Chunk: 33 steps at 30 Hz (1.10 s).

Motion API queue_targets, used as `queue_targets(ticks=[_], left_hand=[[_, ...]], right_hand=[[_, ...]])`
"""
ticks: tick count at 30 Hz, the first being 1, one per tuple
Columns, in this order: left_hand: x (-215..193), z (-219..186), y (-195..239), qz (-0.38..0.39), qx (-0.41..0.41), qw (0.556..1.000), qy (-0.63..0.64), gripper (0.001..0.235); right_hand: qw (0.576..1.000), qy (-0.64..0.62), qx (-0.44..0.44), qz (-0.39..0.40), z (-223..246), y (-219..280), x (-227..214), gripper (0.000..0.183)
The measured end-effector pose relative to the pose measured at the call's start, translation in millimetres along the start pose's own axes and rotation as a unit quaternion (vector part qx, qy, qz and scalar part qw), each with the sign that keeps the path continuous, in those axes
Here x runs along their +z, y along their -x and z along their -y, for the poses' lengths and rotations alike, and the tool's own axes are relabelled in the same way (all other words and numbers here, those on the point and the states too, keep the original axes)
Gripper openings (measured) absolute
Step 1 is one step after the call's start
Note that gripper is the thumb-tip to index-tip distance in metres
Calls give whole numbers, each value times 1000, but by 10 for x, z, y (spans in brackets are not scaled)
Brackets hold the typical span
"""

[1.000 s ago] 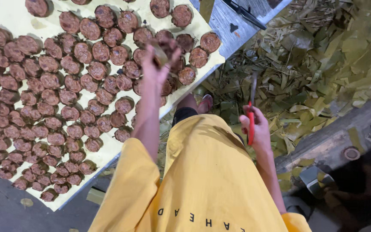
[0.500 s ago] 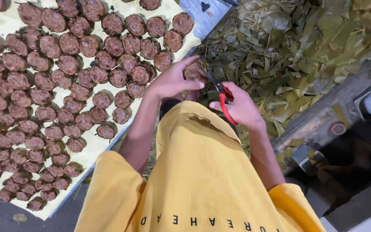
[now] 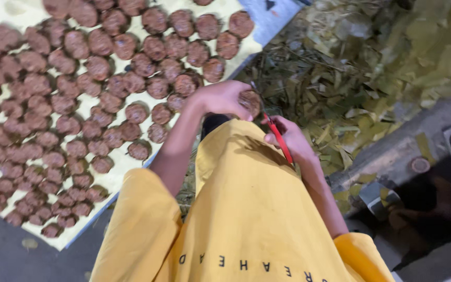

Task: The person uses red-handled scissors to trim the edges of small, round, brown food items arranged on a large tray. They pick up each item, snip the excess material, and place it back on the tray, repeating this process for many items.

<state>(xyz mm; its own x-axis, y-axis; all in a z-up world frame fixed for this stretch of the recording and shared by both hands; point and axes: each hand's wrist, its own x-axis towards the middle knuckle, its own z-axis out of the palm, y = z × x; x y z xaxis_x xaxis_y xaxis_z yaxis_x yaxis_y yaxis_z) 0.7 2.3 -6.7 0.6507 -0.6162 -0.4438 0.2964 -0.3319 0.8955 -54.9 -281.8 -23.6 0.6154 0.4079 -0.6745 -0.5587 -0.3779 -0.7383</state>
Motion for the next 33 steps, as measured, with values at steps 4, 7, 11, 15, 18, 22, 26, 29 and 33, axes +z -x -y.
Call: queue_targets(ticks=[4, 7, 11, 15, 18, 22, 26, 29, 33], left_hand=[[-129, 132, -94, 52, -24, 997, -55, 65], [-257, 272, -118, 64, -32, 997, -40, 64], [-821, 551, -154, -24, -49, 988, 145, 48], [-1929, 993, -224, -321, -98, 939, -74, 47], [-2258, 1329, -244, -438, -158, 872, -149, 45], [-2141, 1575, -281, -479, -209, 819, -235, 45], [-1940, 1532, -289, -481, -227, 784, -320, 48], [-1668, 1482, -398, -403, -238, 823, -321, 51], [-1600, 1451, -457, -373, -170, 834, -371, 74]], right_hand=[[989, -10, 131, -62, -47, -7, 153, 32], [986, -10, 134, -99, -78, 8, 201, 30], [985, -38, 78, -146, -138, -44, 134, 33], [982, -85, 43, -163, -171, -92, -45, 37], [981, -105, 27, -163, -172, -84, -100, 43], [977, -127, 26, -167, -156, -138, -126, 48], [978, -121, 16, -169, -174, -200, -162, 46], [975, -122, 38, -181, -239, -153, -195, 44], [977, -99, 43, -184, -251, -175, -234, 41]])
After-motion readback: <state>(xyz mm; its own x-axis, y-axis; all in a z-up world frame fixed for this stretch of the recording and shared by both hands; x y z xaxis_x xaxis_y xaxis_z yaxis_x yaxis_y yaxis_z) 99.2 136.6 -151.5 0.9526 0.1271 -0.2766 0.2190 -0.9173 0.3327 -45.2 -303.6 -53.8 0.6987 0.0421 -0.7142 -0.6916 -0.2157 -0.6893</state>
